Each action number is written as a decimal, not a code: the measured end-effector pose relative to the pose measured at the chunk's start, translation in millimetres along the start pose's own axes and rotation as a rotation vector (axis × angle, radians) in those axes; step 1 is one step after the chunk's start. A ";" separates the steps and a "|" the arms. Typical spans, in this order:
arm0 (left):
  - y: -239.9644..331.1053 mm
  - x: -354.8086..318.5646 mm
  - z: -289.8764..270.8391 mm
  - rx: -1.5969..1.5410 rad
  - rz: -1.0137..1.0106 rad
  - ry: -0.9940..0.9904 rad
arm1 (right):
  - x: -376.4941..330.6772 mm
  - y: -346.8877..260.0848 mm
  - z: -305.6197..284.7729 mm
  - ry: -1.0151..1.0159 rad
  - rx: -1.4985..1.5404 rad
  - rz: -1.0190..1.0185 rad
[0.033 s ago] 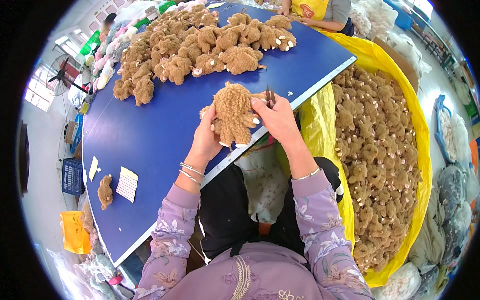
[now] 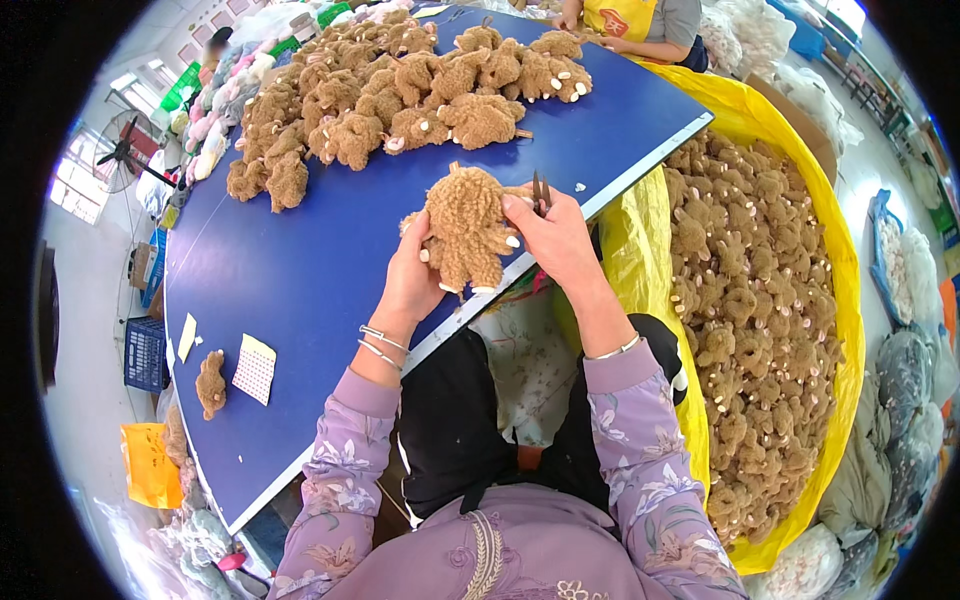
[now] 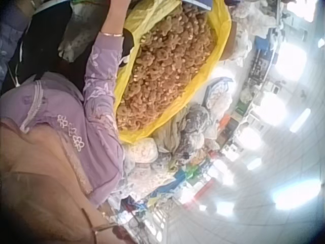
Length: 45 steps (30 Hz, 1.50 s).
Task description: The person trims excess fabric from small brown stuffed animals using scissors. They pick up each toy, snip around the edges, and place the finished items on a blue table. The process is repeated for multiple toys.
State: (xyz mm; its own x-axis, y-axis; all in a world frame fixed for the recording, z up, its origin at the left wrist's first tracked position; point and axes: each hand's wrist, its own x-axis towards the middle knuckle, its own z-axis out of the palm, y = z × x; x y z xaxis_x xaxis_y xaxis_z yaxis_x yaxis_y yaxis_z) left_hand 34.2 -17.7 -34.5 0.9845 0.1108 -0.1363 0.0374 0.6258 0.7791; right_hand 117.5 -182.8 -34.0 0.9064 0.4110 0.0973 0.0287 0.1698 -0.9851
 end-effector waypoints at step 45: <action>3.6 -8.9 17.0 0.228 -0.154 -0.134 | 8.4 11.1 7.1 0.170 0.126 0.040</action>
State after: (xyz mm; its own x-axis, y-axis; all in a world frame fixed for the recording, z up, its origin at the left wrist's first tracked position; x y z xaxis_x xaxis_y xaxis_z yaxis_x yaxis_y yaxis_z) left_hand 28.5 -29.5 -20.1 0.9775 -0.0840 -0.1935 0.2107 0.4358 0.8751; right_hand 122.4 -171.0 -43.1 0.9641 0.2646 0.0231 -0.0514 0.2711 -0.9612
